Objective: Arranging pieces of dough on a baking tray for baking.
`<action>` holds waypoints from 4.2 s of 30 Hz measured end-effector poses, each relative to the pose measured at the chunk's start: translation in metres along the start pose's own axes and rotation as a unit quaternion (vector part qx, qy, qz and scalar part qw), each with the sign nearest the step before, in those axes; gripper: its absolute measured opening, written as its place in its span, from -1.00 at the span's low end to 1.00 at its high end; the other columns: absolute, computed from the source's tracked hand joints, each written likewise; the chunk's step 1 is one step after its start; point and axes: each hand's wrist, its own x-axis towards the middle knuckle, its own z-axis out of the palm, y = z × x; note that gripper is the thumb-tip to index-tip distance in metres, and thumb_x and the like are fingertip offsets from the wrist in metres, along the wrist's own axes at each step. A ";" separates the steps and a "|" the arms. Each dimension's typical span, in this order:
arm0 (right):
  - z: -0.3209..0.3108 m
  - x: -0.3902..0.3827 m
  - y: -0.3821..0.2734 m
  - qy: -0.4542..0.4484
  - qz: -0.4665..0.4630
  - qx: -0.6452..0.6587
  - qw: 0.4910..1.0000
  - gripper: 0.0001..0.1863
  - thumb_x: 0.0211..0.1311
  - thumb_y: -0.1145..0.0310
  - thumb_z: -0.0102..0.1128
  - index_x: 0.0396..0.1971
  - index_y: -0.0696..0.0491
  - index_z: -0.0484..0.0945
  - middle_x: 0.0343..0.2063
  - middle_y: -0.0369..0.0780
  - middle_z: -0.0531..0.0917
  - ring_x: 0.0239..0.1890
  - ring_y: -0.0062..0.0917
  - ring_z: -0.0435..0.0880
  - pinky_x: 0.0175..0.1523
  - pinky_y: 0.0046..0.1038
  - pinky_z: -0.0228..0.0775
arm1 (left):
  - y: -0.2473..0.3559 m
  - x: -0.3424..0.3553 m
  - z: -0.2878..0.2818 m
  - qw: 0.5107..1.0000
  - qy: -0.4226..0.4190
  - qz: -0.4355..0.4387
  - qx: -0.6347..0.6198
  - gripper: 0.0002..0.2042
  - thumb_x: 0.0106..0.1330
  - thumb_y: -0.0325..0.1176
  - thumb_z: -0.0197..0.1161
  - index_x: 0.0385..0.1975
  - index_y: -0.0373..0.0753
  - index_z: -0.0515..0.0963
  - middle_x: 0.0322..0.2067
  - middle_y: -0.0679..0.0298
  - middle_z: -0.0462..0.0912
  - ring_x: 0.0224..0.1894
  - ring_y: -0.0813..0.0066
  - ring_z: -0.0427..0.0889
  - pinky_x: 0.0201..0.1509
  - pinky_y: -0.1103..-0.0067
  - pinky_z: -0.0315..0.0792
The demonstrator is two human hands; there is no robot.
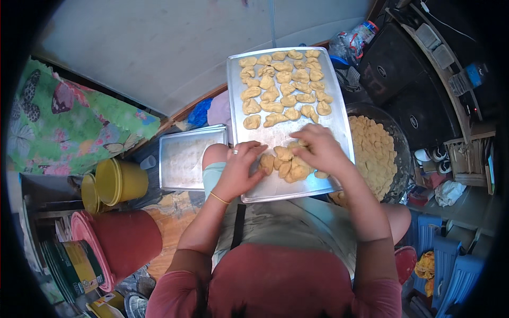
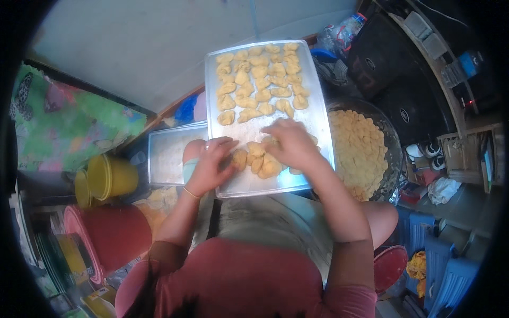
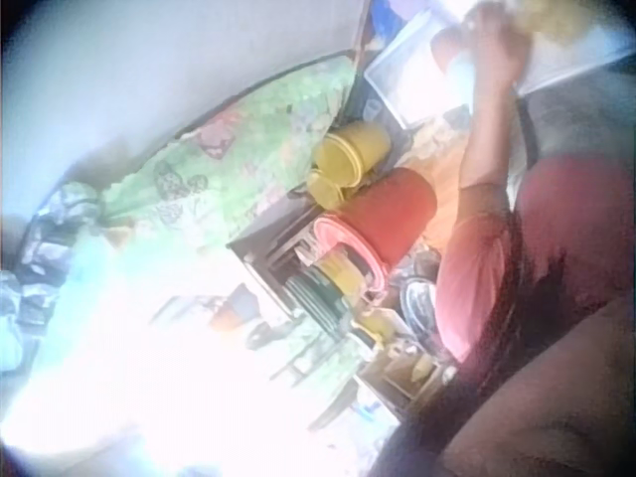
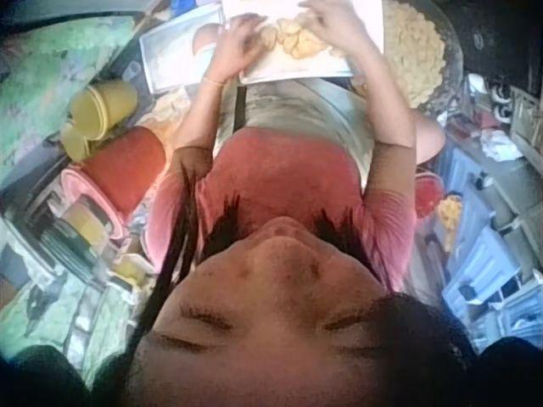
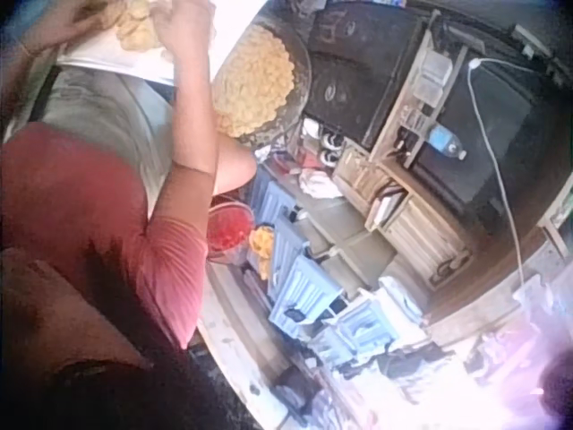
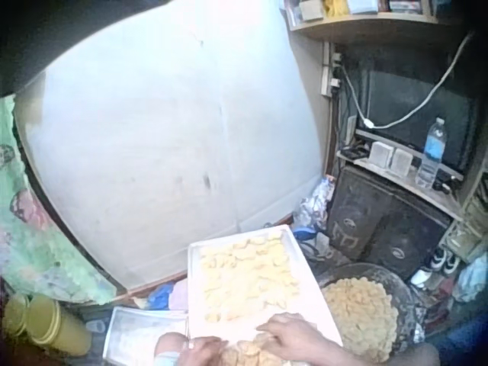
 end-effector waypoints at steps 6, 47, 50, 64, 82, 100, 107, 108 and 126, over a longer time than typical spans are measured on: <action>0.023 0.046 -0.011 -0.172 0.016 -0.054 0.983 -0.65 -0.11 0.43 0.34 -0.20 0.00 0.65 -0.33 -0.18 0.63 -0.22 -0.24 0.61 -0.07 -0.30 0.41 | -0.027 0.002 -0.017 0.970 -0.131 -0.206 -0.006 -0.67 0.07 -0.33 0.37 -0.14 -0.19 0.59 -0.06 0.16 0.52 -0.06 0.21 0.53 -0.05 0.46 0.42; 0.011 0.000 0.037 0.096 0.199 -0.088 0.971 -0.47 -0.17 0.47 0.37 -0.12 0.06 0.36 -0.50 -0.22 0.59 -0.41 -0.40 0.64 -0.26 -0.39 0.46 | 0.017 0.121 0.080 0.991 0.077 0.111 -0.007 -0.81 0.10 -0.34 0.26 -0.27 -0.14 0.66 -0.20 0.29 0.60 -0.04 0.25 0.49 0.02 0.34 0.32; -0.008 -0.007 0.053 0.083 0.219 0.059 0.970 -0.45 -0.15 0.44 0.33 -0.05 0.05 0.39 -0.36 -0.08 0.63 -0.29 -0.15 0.64 -0.12 -0.26 0.46 | 0.011 0.128 0.077 0.991 -0.045 0.099 0.080 -0.81 0.09 -0.36 0.26 -0.28 -0.13 0.66 -0.18 0.29 0.60 -0.02 0.26 0.49 0.03 0.35 0.32; -0.015 -0.014 0.092 0.169 -0.003 -0.075 0.983 -0.80 0.07 0.44 0.28 -0.26 0.08 0.65 -0.27 -0.14 0.63 -0.13 -0.26 0.57 0.01 -0.31 0.40 | 0.007 0.122 0.072 0.985 -0.089 0.115 0.091 -0.83 0.12 -0.44 0.21 -0.28 -0.16 0.62 -0.22 0.24 0.63 -0.09 0.23 0.53 0.02 0.37 0.31; 0.016 -0.004 0.006 -0.092 0.006 0.055 0.994 -0.72 -0.03 0.45 0.34 -0.24 0.10 0.61 -0.28 -0.12 0.60 -0.18 -0.28 0.61 -0.06 -0.37 0.44 | -0.010 -0.017 0.017 0.997 0.001 -0.074 -0.016 -0.70 0.10 -0.55 0.18 -0.12 -0.29 0.55 -0.23 0.04 0.56 -0.12 0.01 0.56 -0.05 0.30 0.47; 0.031 0.003 -0.006 0.009 0.114 0.003 0.993 -0.69 -0.02 0.41 0.40 -0.24 0.09 0.56 -0.21 -0.07 0.61 -0.13 -0.13 0.59 -0.05 -0.29 0.43 | -0.006 0.018 0.036 0.998 0.034 0.005 0.057 -0.79 0.10 -0.35 0.29 -0.23 -0.07 0.64 -0.17 0.33 0.57 -0.03 0.29 0.46 0.01 0.35 0.24; 0.015 -0.005 0.020 0.053 -0.019 0.042 0.997 -0.74 -0.01 0.51 0.38 -0.25 0.06 0.62 -0.21 -0.19 0.57 -0.11 -0.33 0.60 0.01 -0.43 0.42 | -0.018 0.032 0.044 0.994 0.033 -0.002 0.100 -0.82 0.06 -0.45 0.25 -0.30 -0.12 0.60 -0.25 0.34 0.60 -0.07 0.31 0.49 -0.05 0.38 0.28; 0.010 -0.006 0.017 0.081 -0.025 0.049 0.995 -0.73 -0.01 0.51 0.38 -0.24 0.06 0.63 -0.19 -0.19 0.56 -0.09 -0.34 0.59 0.02 -0.42 0.42 | -0.022 0.030 0.045 0.995 0.035 -0.015 0.088 -0.80 0.05 -0.46 0.25 -0.29 -0.13 0.60 -0.25 0.34 0.60 -0.06 0.29 0.49 -0.06 0.38 0.30; -0.033 -0.046 0.044 0.081 0.210 0.023 0.974 -0.65 -0.05 0.25 0.45 -0.25 0.07 0.64 -0.30 -0.13 0.64 -0.21 -0.28 0.64 -0.07 -0.36 0.44 | -0.023 0.004 0.029 0.993 0.106 -0.056 -0.018 -0.76 0.08 -0.52 0.26 -0.21 -0.26 0.59 -0.19 0.13 0.59 -0.11 0.09 0.56 -0.02 0.31 0.45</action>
